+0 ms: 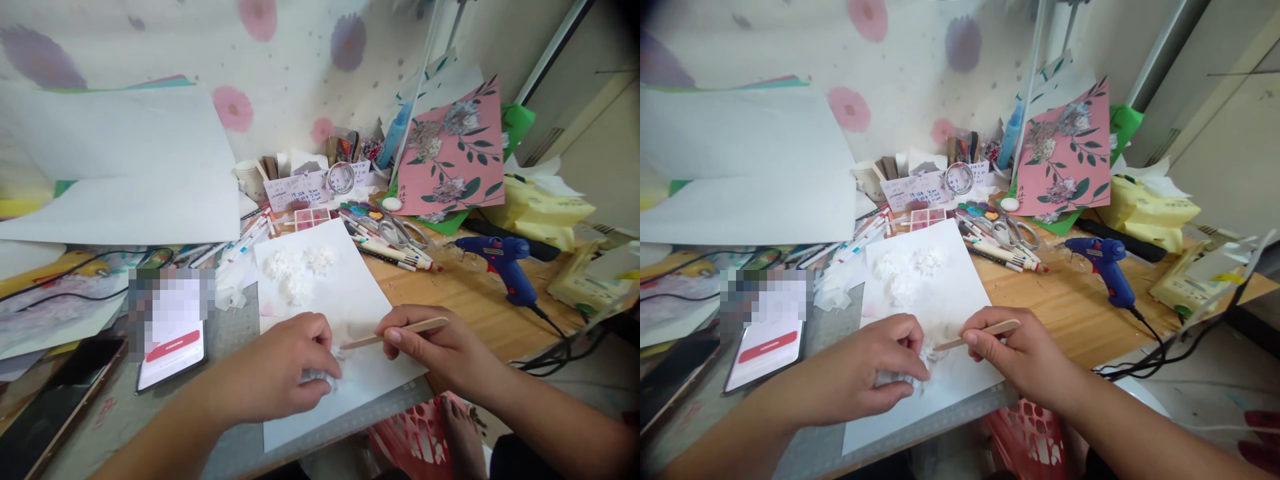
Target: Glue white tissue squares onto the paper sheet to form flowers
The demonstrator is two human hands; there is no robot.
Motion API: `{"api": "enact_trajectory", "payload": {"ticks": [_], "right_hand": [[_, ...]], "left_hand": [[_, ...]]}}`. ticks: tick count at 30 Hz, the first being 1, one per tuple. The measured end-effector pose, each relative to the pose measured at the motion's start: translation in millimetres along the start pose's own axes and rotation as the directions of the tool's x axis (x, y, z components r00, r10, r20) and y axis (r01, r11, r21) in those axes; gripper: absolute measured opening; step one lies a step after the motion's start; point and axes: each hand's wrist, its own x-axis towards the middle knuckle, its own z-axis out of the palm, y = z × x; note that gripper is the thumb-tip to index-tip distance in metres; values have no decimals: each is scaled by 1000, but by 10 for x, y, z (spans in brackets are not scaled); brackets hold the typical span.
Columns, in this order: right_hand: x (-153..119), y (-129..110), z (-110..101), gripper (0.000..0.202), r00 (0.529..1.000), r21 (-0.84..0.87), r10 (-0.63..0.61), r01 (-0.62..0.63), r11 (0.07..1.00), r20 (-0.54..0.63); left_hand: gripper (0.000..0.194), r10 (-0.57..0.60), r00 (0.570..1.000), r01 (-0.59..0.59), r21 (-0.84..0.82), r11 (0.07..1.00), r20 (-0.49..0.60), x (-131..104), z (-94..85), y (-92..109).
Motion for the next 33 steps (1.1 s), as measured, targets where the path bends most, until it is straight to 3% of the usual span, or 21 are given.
{"api": "enact_trajectory", "payload": {"ticks": [3, 7, 11, 14, 17, 20, 23, 28, 33], "right_hand": [[11, 56, -4, 24, 996, 190, 84, -83, 978, 0], [14, 156, 4, 28, 994, 307, 109, -101, 946, -9], [34, 280, 35, 33, 991, 423, 132, -103, 900, -39], [55, 359, 57, 35, 988, 487, 148, -108, 867, -43], [63, 409, 66, 34, 986, 527, 162, -114, 842, -45], [68, 435, 64, 34, 984, 552, 171, -122, 825, -38], [78, 444, 61, 37, 982, 559, 187, -140, 817, -27], [92, 409, 65, 42, 970, 560, 242, -196, 805, -7], [107, 448, 84, 48, 957, 555, 291, -229, 799, -24]], "left_hand": [[26, -3, 1000, 3, -21, 1000, 1, 6, -17, -6], [24, -3, 999, 0, -80, 997, -40, 7, -14, -26], [17, -36, 979, -2, -186, 983, -198, -17, -49, -37], [14, -123, 908, 32, -225, 974, -401, -45, -160, -24], [14, -258, 792, 168, -208, 964, -554, -52, -360, -82], [18, -405, 655, 400, -163, 902, -637, -10, -648, -329], [19, -480, 592, 543, -119, 831, -647, 68, -980, -728], [25, -523, 581, 702, 58, 710, -623, 217, -1436, -1298], [28, -515, 606, 741, 196, 642, -606, 443, -1654, -1573]]}}
